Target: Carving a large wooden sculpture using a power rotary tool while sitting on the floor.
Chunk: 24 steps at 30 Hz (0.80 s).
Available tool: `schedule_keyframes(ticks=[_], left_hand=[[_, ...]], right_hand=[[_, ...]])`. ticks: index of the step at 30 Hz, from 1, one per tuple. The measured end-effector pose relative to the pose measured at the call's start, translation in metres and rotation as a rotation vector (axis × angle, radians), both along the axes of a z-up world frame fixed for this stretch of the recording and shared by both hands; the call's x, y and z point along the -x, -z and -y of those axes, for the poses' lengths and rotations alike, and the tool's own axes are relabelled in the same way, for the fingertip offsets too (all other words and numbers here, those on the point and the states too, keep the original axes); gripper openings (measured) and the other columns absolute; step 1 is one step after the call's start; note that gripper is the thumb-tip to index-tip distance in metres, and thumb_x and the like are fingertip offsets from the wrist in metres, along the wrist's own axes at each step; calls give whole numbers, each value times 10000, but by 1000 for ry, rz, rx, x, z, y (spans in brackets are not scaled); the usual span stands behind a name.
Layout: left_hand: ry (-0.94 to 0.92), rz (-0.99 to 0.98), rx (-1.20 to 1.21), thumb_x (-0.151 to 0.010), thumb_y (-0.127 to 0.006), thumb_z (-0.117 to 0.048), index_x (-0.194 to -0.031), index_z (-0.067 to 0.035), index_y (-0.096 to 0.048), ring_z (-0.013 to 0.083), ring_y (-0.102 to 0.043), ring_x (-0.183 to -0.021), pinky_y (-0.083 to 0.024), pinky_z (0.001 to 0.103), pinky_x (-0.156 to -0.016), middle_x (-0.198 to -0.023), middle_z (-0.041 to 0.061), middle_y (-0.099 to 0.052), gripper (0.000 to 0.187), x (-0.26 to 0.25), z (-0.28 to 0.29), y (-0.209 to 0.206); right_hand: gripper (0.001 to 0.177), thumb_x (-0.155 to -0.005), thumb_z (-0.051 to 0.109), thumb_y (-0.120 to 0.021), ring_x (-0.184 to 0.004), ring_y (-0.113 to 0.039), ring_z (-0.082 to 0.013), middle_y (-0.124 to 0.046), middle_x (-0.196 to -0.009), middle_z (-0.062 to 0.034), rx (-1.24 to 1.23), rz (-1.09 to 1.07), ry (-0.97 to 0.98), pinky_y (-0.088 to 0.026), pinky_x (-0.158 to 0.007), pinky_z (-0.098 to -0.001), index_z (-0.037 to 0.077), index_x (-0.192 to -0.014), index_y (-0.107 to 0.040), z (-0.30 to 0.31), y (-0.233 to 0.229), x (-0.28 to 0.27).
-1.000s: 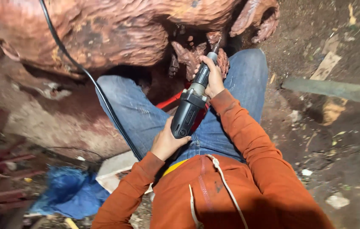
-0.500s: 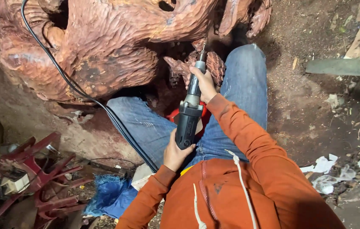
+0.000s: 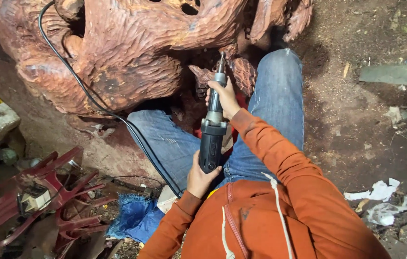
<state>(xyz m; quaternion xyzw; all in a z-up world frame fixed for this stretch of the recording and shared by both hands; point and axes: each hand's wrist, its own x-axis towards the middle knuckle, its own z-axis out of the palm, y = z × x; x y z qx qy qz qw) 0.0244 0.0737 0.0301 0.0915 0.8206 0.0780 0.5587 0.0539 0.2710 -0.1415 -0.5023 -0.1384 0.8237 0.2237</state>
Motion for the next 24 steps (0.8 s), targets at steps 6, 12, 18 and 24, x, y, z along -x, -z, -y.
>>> schedule_keyframes(ticks=[6, 12, 18, 24], left_hand=[[26, 39, -4, -678, -841, -505, -1438, -354, -348, 448, -613, -1192, -486, 530, -1019, -1240, 233, -659, 919, 0, -10, -1], [-7, 7, 8, -680, -837, -501, -1445, -343, -346, 456, -608, -1194, -477, 540, -1024, -1234, 254, -653, 923, -3, 1, 6], [12, 24, 27, -666, -841, -509, -1436, -369, -348, 427, -609, -1204, -482, 509, -1031, -1234, 230, -660, 925, 2, -9, 2], [23, 13, 8, -665, -839, -513, -1436, -350, -352, 436, -620, -1185, -486, 530, -1006, -1216, 235, -668, 927, 0, -7, 5]], right_hand=[[409, -880, 183, -756, -537, -680, -240, -636, -692, -139, 1, 30, 48, -628, -468, -406, 114, -1116, -428, -12, -5, -11], [430, -882, 178, -762, -531, -682, -259, -637, -684, -152, -20, 7, -2, -624, -456, -411, 143, -1133, -415, -6, -6, 1], [457, -867, 186, -759, -520, -673, -240, -626, -676, -139, -16, 4, 38, -621, -449, -392, 162, -1132, -387, -9, -8, -1], [427, -859, 206, -766, -515, -678, -229, -643, -673, -134, -13, 37, 29, -622, -448, -388, 126, -1095, -419, -12, -10, 1]])
